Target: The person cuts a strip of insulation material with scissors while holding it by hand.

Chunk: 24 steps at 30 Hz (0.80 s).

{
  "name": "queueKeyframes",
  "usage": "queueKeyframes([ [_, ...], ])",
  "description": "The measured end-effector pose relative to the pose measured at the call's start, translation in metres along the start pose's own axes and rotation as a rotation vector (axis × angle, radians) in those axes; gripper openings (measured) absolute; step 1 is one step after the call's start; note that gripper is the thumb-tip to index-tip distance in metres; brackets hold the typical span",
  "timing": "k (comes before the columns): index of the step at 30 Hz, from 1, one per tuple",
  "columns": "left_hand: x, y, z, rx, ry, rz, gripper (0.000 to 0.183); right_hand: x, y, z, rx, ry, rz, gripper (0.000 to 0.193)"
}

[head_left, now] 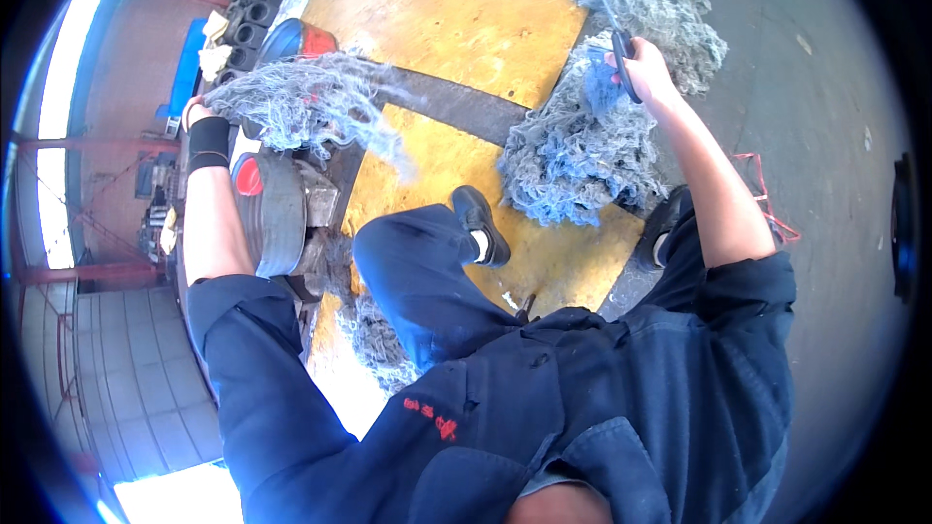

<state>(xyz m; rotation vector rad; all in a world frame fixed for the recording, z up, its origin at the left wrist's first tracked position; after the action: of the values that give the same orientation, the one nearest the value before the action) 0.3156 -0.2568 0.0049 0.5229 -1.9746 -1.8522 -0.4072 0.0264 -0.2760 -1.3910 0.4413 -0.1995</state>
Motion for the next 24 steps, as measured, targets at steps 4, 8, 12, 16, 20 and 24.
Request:
queueKeyframes([
  [4,-0.106,-0.002,0.010,0.220,0.035,0.015,0.010,0.002,0.004,0.009,0.001,-0.052,-0.190,0.019],
  [8,-0.270,0.006,0.025,0.345,0.145,-0.087,0.007,0.015,-0.012,0.006,-0.075,-0.128,-0.367,0.015],
  [12,-0.441,0.017,0.071,0.305,0.189,-0.266,0.012,0.030,-0.034,0.010,-0.123,-0.156,-0.481,0.021],
  [16,-0.508,-0.036,0.135,0.267,0.370,-0.398,0.017,0.014,-0.059,0.021,-0.123,-0.023,-0.307,0.016],
  [20,-0.579,-0.102,0.200,-0.063,0.398,-0.517,0.011,0.013,-0.058,0.012,-0.200,0.072,-0.200,0.018],
  [24,-0.574,-0.172,0.253,-0.247,-0.002,0.024,0.037,0.022,-0.045,0.002,-0.299,0.080,-0.167,0.014],
])
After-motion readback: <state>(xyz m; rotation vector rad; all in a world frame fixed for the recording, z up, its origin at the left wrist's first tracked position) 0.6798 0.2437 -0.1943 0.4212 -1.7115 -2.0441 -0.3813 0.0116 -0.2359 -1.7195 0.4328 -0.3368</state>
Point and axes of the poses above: each hand's wrist, its own z-axis away from the middle knuckle, its own x-axis out of the palm, y = z × x, the point moved 10 cm from there along -z, towards the middle knuckle, and after that the axes turned 3 degrees about -z, right-handed, at the moved point
